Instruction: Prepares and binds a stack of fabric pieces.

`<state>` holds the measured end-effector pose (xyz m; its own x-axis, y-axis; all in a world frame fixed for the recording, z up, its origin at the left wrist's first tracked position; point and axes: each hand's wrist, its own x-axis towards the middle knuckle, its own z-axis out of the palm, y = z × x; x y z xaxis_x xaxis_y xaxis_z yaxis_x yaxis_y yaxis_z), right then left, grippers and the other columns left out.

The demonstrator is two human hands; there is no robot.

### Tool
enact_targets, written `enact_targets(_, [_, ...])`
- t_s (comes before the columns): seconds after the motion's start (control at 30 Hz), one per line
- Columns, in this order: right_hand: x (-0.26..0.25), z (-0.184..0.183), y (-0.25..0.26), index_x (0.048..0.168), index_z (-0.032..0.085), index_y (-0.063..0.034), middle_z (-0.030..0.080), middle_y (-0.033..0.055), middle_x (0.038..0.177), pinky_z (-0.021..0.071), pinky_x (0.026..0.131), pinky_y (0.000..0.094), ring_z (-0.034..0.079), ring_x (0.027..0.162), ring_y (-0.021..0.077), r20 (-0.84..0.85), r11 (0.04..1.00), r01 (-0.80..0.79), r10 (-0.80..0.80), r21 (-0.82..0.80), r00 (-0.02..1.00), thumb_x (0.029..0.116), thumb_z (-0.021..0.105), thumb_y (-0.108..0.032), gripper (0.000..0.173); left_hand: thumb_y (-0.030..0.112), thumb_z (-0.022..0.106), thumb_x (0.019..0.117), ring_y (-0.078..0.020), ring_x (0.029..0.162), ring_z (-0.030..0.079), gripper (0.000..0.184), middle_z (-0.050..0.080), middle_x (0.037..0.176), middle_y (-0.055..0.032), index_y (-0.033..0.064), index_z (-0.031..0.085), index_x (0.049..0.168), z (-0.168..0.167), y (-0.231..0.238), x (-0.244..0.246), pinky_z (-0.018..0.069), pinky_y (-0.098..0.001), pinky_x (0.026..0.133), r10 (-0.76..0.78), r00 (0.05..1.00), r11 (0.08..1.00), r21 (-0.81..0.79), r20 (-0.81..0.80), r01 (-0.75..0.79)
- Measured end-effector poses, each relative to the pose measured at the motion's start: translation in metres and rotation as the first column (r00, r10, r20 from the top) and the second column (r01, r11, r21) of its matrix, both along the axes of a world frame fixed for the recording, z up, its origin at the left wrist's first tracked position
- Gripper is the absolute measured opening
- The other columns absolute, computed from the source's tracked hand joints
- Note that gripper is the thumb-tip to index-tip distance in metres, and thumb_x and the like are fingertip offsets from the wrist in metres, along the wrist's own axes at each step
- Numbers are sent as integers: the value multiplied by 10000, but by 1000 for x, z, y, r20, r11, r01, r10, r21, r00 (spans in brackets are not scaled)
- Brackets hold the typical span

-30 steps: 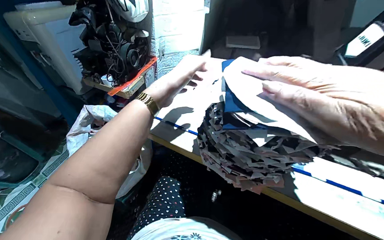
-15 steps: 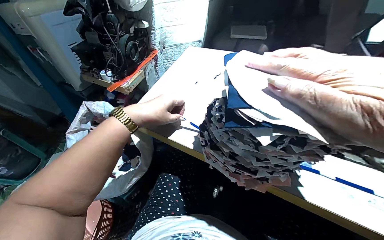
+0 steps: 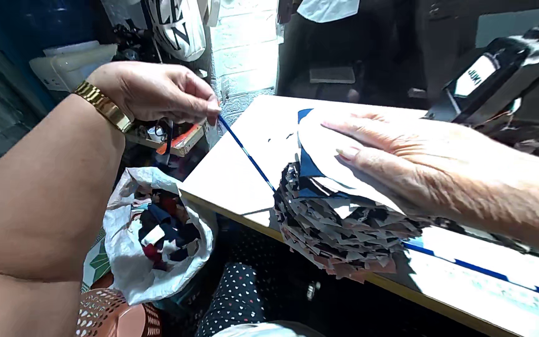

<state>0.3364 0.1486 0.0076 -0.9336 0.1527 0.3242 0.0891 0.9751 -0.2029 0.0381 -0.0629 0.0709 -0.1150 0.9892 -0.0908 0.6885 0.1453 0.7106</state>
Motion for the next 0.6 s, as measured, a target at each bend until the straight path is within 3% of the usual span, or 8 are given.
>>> enact_targets(0.1, [-1, -1, -1, 1551, 475, -343, 507, -37, 1550, 434, 1115, 500, 494, 1408, 167, 2, 1000, 9, -9, 4, 1000, 1071, 249, -543, 566, 126, 484, 1028, 42, 487, 428, 310, 520, 596, 97, 166, 651, 770, 19, 3, 14, 360, -103, 455, -97, 985, 981, 179, 144, 71])
enact_targets(0.2, [-1, -1, -4, 1529, 504, -330, 554, -6, 1496, 490, 1021, 512, 553, 1341, 198, -6, 999, 10, -10, 37, 1000, 1066, 240, -536, 571, 115, 471, 1055, 38, 473, 395, 312, 492, 596, 97, 156, 625, 787, 32, 15, 38, 333, -107, 437, -165, 973, 945, 308, 160, 110])
enact_targets(0.23, [-2, -1, -4, 1521, 512, -322, 573, 6, 1465, 504, 982, 516, 577, 1304, 212, -6, 998, 10, -10, 56, 1000, 1064, 242, -536, 572, 123, 480, 1061, 32, 472, 388, 296, 480, 603, 91, 146, 622, 802, 35, 22, 46, 324, -111, 430, -176, 972, 939, 323, 157, 118])
enact_targets(0.4, [-3, 1, -6, 1530, 511, -292, 556, 46, 1493, 504, 982, 544, 577, 1309, 260, 21, 997, 30, -32, 77, 999, 1055, 241, -558, 608, 171, 549, 1059, 5, 482, 420, 264, 522, 626, 71, 105, 660, 829, 44, 63, 91, 348, -140, 438, -168, 985, 934, 327, 44, 144])
enact_targets(0.47, [-3, 1, -8, 1460, 576, -289, 619, 31, 1394, 521, 913, 534, 617, 1229, 243, 10, 997, 34, -35, 67, 999, 1040, 277, -486, 552, 191, 568, 1055, -2, 492, 425, 263, 519, 618, 69, 93, 665, 832, 43, 80, 108, 347, -153, 452, -173, 985, 936, 308, -13, 168])
enact_targets(0.53, [-2, 1, -11, 1308, 651, -310, 679, -23, 1165, 528, 778, 495, 659, 1048, 184, -18, 998, 60, -59, 37, 998, 1027, 317, -474, 465, 206, 570, 1055, 3, 507, 425, 255, 521, 632, 75, 90, 671, 852, 38, 97, 120, 346, -159, 468, -183, 980, 940, 276, -85, 199])
enact_targets(0.6, [-1, 0, -11, 1326, 682, -295, 712, -3, 1127, 523, 758, 507, 676, 1026, 205, -23, 997, 47, -46, 64, 999, 1021, 303, -469, 517, 221, 574, 1056, 0, 506, 426, 273, 521, 633, 70, 88, 677, 841, 31, 111, 129, 336, -166, 466, -180, 972, 954, 214, -150, 210])
